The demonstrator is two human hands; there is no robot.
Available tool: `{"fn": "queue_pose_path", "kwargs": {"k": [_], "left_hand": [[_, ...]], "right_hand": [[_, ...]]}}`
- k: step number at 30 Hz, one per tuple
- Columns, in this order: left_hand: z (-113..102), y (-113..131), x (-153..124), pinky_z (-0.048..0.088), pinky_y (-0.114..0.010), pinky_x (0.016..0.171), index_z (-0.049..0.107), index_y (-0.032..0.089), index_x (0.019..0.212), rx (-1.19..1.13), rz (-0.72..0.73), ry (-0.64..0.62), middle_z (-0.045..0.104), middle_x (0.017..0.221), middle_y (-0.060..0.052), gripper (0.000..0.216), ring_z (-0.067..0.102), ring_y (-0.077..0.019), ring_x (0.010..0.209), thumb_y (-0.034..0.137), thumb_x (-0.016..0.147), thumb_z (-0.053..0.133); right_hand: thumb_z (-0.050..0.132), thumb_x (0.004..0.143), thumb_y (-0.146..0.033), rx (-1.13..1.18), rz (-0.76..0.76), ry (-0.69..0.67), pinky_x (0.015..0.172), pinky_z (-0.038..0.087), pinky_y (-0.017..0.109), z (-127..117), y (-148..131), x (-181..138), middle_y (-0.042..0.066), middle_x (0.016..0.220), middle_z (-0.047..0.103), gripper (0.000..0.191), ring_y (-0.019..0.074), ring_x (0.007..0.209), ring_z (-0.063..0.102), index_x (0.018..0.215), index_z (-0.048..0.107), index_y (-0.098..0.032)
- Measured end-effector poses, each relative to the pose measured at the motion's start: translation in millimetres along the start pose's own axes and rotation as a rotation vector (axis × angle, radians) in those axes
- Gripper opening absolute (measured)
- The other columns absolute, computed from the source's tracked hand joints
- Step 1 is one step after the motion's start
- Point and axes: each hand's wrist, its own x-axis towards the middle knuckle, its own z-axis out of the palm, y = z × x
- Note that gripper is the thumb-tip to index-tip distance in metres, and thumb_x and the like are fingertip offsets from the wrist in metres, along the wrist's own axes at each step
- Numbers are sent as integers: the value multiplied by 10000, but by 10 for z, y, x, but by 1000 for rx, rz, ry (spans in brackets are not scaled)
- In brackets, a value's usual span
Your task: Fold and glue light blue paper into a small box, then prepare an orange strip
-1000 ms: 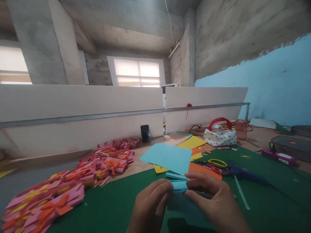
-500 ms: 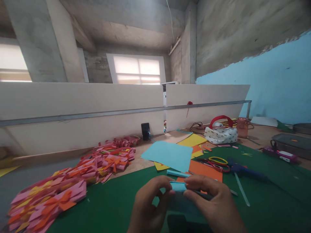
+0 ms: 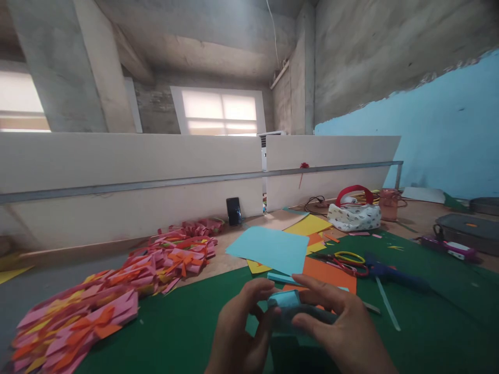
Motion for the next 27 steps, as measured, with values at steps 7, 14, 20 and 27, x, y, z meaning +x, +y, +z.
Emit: {"fn": "queue_pose_path", "kwargs": {"k": [7, 14, 20, 27], "left_hand": [[18, -13, -32, 506, -165, 566, 499, 291, 1076, 47, 33, -9, 707, 876, 23, 369, 675, -125, 760, 107, 766, 579], [19, 23, -40, 504, -198, 615, 520, 291, 1069, 13, -58, -2, 724, 888, 15, 328, 662, -123, 681, 177, 776, 613], [5, 25, -11, 496, -248, 737, 482, 273, 1157, -73, -178, -155, 701, 1011, -21, 424, 650, -156, 805, 248, 761, 633], [-42, -9, 110, 485, -298, 770, 566, 179, 1054, -243, -554, -130, 674, 996, -72, 288, 628, -203, 882, 320, 804, 549]], "right_hand": [[650, 584, -208, -67, -100, 50, 838, 512, 334, 0, 18, 19, -6, 698, 662, 447, 203, 833, 646, 1025, 702, -268], [675, 612, -242, -126, -63, -27, 958, 421, 424, -82, -21, 18, 0, 774, 713, 394, 250, 921, 634, 1001, 712, -293], [676, 657, -287, -58, -31, -116, 820, 516, 362, -82, 36, 44, 35, 808, 714, 382, 246, 882, 652, 1035, 698, -238], [641, 640, -625, 149, 32, -282, 735, 511, 337, -163, 6, 80, 118, 1063, 651, 680, 257, 946, 623, 1185, 560, -226]]}}
